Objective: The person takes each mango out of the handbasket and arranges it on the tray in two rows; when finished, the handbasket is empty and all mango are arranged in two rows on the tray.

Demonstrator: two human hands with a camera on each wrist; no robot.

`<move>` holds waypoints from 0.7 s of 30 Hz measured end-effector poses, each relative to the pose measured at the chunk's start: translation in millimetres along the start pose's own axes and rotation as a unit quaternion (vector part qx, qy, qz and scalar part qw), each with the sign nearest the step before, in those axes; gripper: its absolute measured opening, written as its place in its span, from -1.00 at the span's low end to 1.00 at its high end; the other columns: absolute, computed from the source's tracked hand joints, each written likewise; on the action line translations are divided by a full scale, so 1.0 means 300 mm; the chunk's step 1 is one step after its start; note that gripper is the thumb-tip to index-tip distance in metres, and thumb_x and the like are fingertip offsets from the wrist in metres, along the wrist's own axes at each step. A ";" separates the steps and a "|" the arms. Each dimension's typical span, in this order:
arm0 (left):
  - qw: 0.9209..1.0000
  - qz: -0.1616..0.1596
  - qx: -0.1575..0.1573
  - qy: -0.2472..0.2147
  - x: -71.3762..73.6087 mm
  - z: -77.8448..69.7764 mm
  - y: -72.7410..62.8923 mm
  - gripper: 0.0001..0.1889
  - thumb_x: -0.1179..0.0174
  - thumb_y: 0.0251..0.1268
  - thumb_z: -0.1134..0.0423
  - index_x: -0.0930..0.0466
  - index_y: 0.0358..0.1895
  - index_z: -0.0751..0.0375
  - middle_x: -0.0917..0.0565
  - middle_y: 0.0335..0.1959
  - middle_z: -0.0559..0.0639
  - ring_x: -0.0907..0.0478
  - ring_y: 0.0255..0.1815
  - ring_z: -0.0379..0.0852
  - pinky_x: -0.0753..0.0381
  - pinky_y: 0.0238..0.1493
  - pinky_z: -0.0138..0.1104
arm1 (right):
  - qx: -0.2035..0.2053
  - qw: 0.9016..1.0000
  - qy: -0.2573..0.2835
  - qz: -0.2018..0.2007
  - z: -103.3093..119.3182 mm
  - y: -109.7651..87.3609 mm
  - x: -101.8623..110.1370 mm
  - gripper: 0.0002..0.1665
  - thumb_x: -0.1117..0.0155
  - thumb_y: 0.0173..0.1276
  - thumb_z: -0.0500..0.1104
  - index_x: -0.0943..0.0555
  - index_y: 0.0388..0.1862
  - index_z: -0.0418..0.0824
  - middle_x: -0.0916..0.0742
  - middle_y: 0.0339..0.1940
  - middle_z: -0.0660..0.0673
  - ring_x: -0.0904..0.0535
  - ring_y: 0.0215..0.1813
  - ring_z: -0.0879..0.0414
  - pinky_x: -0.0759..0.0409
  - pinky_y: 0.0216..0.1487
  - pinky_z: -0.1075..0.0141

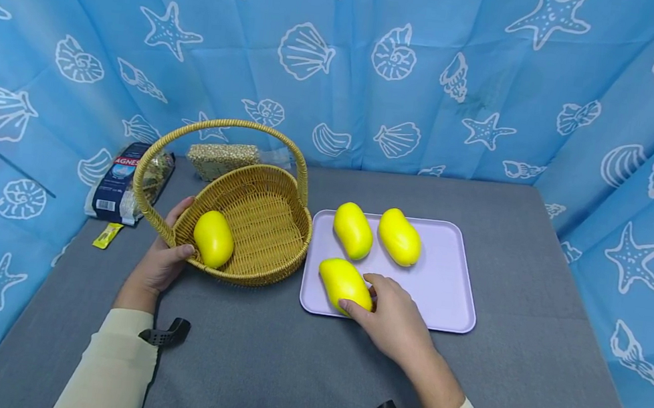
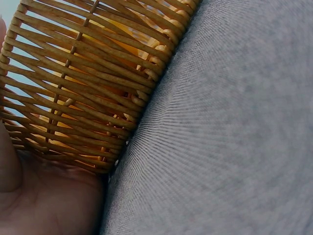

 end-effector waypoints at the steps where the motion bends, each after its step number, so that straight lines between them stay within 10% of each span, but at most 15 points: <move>1: 1.000 0.000 0.000 0.000 0.000 0.000 0.000 0.03 -0.35 0.40 0.54 0.06 0.81 0.07 -0.13 0.76 0.15 -0.10 0.69 0.10 -0.13 0.59 -0.21 | -0.002 1.000 -0.005 0.001 0.000 -0.001 0.001 -0.18 -0.55 0.44 0.18 -0.62 0.40 -0.38 -0.76 0.03 -0.20 -0.64 -0.07 -0.03 -0.65 0.00 -0.06; 21: 1.000 -0.001 0.003 0.000 0.007 0.006 0.002 0.02 -0.34 0.40 0.53 0.00 0.80 0.00 -0.14 0.76 0.10 -0.09 0.70 0.09 -0.10 0.61 -0.18 | -0.004 0.999 -0.027 0.023 -0.003 -0.025 0.018 -0.39 -0.56 0.42 0.17 -0.78 0.10 -0.34 -0.72 -0.21 -0.04 -0.61 -0.11 -0.02 -0.63 0.02 -0.06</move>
Point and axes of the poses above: each hand's wrist, its own y-axis towards the middle knuckle, its own x-axis out of the back of the hand, z = x × y, the point moved 3 cm from there along y, towards the middle knuckle
